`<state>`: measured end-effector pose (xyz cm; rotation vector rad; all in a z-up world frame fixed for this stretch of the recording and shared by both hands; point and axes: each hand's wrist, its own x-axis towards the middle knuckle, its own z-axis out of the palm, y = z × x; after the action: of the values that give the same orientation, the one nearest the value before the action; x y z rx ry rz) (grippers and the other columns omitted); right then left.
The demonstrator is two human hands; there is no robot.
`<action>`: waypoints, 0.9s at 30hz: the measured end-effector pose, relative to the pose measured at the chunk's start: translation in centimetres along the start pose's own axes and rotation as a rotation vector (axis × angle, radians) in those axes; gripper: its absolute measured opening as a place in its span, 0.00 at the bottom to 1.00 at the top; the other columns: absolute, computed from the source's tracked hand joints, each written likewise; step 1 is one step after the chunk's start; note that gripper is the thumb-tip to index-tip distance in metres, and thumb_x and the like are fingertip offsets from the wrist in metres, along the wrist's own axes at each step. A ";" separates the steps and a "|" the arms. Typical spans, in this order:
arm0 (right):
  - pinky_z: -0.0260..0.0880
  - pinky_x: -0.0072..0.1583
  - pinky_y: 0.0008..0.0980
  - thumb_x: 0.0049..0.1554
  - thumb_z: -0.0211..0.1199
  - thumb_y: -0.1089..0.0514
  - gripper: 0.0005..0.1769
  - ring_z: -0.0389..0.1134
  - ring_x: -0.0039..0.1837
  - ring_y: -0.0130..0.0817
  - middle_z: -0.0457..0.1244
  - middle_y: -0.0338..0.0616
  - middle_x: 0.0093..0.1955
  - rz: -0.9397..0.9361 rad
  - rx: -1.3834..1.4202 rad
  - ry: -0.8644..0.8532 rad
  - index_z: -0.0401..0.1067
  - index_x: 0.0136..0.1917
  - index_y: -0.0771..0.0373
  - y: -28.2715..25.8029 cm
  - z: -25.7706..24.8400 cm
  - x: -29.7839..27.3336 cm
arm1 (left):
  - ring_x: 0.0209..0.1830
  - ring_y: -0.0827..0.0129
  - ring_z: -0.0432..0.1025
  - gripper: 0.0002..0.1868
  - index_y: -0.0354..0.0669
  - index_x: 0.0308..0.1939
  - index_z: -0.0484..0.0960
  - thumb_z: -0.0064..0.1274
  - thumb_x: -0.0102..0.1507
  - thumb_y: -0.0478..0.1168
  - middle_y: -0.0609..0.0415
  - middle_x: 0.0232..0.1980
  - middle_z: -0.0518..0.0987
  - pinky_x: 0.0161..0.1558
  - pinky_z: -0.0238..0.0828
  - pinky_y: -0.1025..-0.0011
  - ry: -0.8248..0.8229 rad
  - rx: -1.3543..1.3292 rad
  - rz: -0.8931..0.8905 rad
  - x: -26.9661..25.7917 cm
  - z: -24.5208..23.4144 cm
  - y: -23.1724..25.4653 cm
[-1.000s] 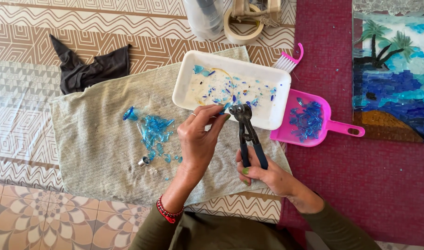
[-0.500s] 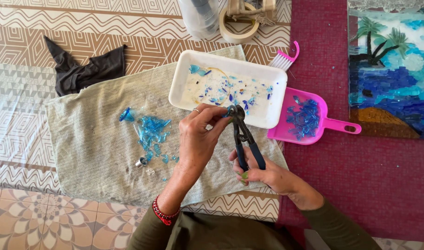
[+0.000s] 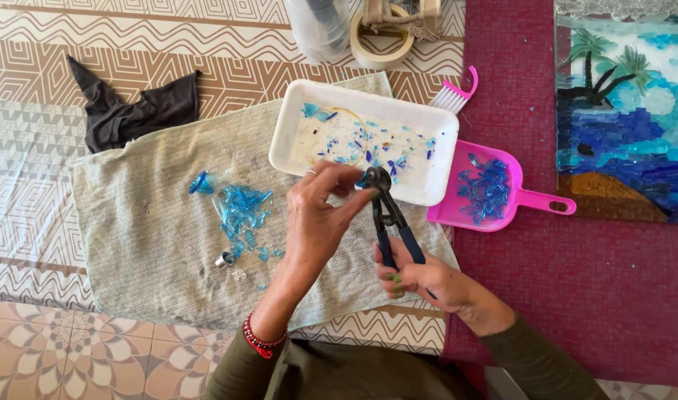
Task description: Nipping small pieces of blue glass into smaller fragments using glass nippers over a white tray.
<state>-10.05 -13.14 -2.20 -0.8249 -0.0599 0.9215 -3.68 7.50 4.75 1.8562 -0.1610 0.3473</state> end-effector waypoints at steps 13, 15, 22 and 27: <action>0.56 0.44 0.33 0.50 0.53 0.64 0.21 0.49 0.39 0.27 0.46 0.36 0.40 0.082 0.259 -0.024 0.58 0.59 0.65 0.4 0.5 0.0 | 0.44 0.57 0.81 0.33 0.31 0.51 0.81 0.32 0.75 0.60 0.36 0.44 0.84 0.49 0.82 0.63 0.243 -0.967 -0.708 0.4 7.9 -2.1; 0.55 0.44 0.33 0.51 0.52 0.64 0.22 0.48 0.39 0.27 0.45 0.35 0.39 0.080 0.260 -0.014 0.58 0.59 0.65 0.8 0.1 -0.1 | 0.41 0.59 0.82 0.31 0.32 0.47 0.82 0.36 0.75 0.58 0.38 0.41 0.84 0.45 0.82 0.66 0.255 -0.975 -0.712 0.4 8.6 -2.6; 0.54 0.44 0.33 0.52 0.49 0.68 0.22 0.47 0.39 0.27 0.44 0.34 0.38 0.063 0.269 0.028 0.61 0.62 0.65 1.7 -0.8 -0.2 | 0.31 0.61 0.82 0.27 0.35 0.36 0.83 0.44 0.73 0.55 0.39 0.32 0.84 0.35 0.84 0.70 0.322 -1.024 -0.710 0.9 9.7 -3.0; 0.54 0.44 0.32 0.53 0.50 0.67 0.24 0.47 0.39 0.27 0.44 0.34 0.38 0.054 0.256 0.030 0.61 0.63 0.62 2.1 -1.2 -0.1 | 0.30 0.61 0.82 0.26 0.35 0.34 0.82 0.45 0.72 0.55 0.39 0.31 0.84 0.34 0.83 0.70 0.329 -1.016 -0.724 1.2 9.7 -2.4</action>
<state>-11.09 -13.24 -4.34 -0.6049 0.1051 0.9448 -0.38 -0.85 0.30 0.7432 0.4803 0.0236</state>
